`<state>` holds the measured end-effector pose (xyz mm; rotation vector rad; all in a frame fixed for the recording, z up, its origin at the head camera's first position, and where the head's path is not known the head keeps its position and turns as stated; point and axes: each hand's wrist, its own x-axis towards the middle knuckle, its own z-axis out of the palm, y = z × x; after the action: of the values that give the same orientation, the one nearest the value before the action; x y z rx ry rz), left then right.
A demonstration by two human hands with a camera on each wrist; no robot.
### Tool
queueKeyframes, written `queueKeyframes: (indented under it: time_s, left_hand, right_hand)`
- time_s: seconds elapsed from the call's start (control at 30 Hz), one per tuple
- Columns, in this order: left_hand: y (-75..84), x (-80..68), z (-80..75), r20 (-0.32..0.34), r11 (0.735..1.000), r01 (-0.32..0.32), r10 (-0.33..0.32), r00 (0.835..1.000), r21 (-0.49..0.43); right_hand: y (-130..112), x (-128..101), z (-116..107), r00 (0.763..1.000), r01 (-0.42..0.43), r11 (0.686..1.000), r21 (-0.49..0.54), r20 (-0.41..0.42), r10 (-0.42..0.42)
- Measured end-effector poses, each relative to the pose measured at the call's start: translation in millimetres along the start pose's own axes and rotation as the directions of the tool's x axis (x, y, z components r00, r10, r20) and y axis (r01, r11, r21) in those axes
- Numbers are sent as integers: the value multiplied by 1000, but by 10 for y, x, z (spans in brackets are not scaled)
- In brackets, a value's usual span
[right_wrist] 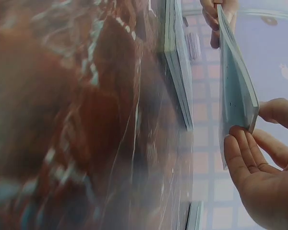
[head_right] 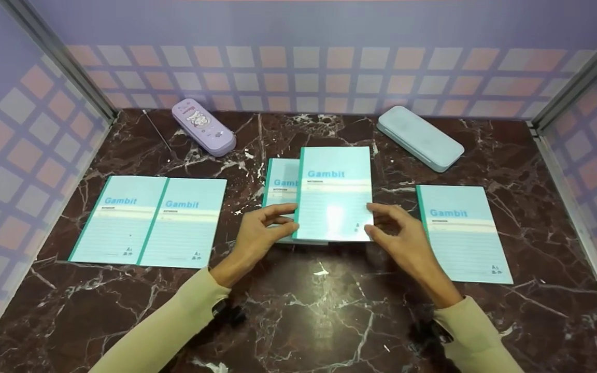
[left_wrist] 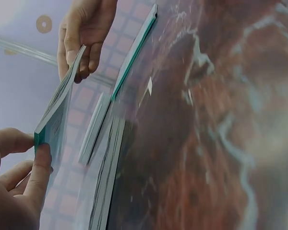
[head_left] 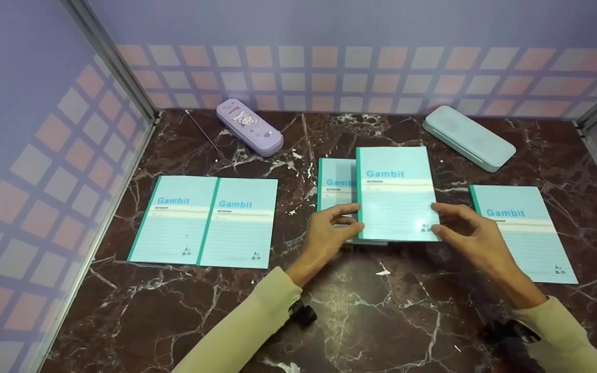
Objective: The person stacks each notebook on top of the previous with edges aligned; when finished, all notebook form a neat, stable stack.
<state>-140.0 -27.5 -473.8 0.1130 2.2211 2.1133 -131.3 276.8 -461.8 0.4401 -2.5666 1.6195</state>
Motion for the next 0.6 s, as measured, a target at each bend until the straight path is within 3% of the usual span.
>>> queueKeyframes:
  time_s: [0.4,0.6]
  left_hand:
    - [-7,-47,-361,-42,998,11,-8,999,66]
    - [-44,-43,-481,-60,986,15,-5,998,163]
  right_hand:
    - [-86,215,313,999,10,1000,13,45,-11]
    - [-88,278,465,998,-4,1000,10,66,4]
